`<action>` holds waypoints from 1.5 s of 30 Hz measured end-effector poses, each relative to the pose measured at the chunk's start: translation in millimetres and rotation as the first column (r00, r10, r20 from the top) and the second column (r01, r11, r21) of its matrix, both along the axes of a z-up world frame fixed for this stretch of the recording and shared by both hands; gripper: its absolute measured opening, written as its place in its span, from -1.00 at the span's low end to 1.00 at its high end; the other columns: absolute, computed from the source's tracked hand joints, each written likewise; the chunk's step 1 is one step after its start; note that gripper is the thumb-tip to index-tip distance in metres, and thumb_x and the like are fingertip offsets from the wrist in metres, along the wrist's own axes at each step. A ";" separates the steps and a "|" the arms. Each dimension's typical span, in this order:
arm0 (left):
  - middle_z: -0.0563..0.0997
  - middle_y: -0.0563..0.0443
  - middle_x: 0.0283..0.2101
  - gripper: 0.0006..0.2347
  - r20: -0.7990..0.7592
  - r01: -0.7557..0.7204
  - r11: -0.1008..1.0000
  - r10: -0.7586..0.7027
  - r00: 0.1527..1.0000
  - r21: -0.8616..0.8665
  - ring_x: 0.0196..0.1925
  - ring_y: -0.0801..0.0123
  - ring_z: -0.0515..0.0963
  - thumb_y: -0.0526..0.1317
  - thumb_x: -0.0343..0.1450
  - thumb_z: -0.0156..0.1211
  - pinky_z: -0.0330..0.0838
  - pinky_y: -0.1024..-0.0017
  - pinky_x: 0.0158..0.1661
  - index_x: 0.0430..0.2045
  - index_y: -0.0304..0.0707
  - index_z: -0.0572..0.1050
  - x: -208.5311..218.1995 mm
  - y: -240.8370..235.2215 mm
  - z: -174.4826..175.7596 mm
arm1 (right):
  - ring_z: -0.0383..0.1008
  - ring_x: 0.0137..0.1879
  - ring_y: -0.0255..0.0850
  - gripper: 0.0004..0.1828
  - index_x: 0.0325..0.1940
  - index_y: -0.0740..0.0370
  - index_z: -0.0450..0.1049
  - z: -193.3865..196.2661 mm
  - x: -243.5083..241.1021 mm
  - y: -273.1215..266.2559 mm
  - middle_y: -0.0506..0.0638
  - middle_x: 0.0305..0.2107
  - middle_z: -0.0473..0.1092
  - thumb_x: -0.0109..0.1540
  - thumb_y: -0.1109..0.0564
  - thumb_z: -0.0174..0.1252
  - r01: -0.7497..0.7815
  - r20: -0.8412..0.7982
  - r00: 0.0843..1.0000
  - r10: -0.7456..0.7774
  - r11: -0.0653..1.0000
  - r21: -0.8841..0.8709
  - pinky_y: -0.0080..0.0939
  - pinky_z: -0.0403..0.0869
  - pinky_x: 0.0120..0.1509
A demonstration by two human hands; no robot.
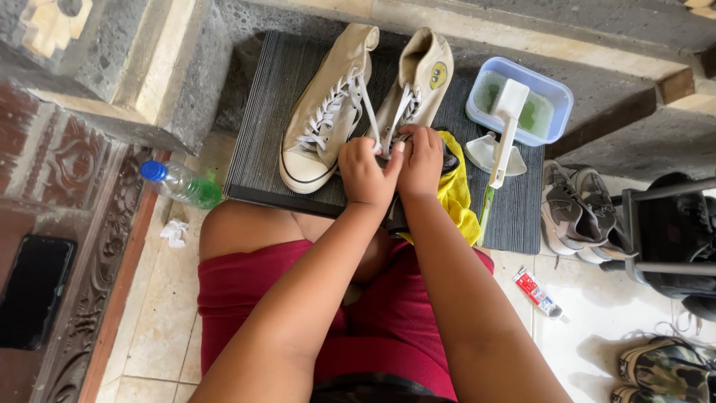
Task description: Cleaning a pair of sneakers by removing laces, applying cleaning solution with a brush, and wiping with a cloth.
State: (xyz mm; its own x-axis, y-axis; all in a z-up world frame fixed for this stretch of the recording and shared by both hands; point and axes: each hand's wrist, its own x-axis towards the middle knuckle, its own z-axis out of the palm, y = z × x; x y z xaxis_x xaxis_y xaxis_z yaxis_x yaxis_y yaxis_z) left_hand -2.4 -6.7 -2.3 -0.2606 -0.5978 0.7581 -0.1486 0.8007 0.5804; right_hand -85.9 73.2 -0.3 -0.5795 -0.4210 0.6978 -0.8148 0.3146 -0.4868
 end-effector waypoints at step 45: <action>0.34 0.01 -0.39 -0.76 -0.088 0.193 0.666 -0.188 0.978 0.720 -0.28 0.20 0.35 -0.22 0.42 -0.22 0.28 0.30 -0.04 -0.42 -0.12 0.51 57.9 -89.5 82.8 | 0.09 -0.58 -0.51 -0.62 0.32 0.27 0.17 207.6 72.9 -52.5 -0.23 -0.59 -0.01 0.44 0.12 -0.21 -0.107 0.667 -0.235 0.707 0.663 -0.741 -0.50 0.30 -0.61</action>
State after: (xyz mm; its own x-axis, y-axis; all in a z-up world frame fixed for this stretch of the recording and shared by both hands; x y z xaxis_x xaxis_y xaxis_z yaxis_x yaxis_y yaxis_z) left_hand 55.5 -96.1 80.5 -0.4287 -0.8963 0.1137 -0.0355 0.1424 0.9892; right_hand -13.0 20.7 207.3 -0.4929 -0.8602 -0.1308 0.6282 -0.2479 -0.7375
